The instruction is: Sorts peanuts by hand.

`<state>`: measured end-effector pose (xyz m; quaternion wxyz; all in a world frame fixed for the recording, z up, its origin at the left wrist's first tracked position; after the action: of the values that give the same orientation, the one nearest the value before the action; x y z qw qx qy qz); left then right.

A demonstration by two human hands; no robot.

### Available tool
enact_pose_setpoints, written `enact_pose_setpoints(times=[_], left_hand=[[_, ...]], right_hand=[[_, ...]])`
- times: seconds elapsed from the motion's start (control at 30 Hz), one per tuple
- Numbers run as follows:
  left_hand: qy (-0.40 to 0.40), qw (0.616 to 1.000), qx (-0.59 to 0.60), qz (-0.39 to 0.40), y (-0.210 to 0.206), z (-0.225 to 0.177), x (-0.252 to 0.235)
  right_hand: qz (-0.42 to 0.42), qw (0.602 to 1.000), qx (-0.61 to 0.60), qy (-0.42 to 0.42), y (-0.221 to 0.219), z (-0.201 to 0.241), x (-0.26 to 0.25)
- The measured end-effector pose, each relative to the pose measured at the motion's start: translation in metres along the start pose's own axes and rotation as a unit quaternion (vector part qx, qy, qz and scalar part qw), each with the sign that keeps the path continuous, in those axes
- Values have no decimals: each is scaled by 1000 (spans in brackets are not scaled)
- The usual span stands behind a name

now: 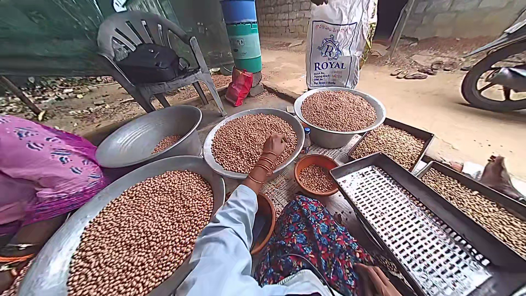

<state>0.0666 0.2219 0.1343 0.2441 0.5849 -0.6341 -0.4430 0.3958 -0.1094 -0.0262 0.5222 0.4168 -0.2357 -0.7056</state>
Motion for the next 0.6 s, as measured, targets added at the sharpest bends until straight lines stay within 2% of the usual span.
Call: enact_pose_setpoints(times=[0.1,0.13,0.2,0.27,0.4,0.53,0.6], left_hand=[[89,992,-37,-79,20,98,9],[140,986,-46,-78,34,126,13],[215,971,-64,-83,59,173,28],[249,960,-76,-105,73,206,47],[225,966,-77,-107,79,239,63],[172,978,-75,-93,73,242,61],[179,978,-93,-54,70,249,52]], right_hand=[[9,1000,-6,-1,-1,-1,-1],[10,1000,-6,-2,-1,0,-2],[6,1000,-2,-5,-2,1,-5],[4,1000,4,-8,-2,3,-6],[2,1000,21,-11,-3,6,-9],[4,1000,24,-10,-4,5,-8],[8,1000,25,-10,-4,4,-7]])
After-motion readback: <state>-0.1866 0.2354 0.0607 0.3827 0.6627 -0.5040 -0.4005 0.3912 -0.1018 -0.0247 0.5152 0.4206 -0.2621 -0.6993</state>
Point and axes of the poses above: each hand's wrist, its own x-axis away from the middle knuckle, its own y-axis out of the back of the hand, z = x × y, the point moved 2 cm from there along -x, towards the middle knuckle, and after that the axes turned 7 degrees about -y, right-handed, at the moved point
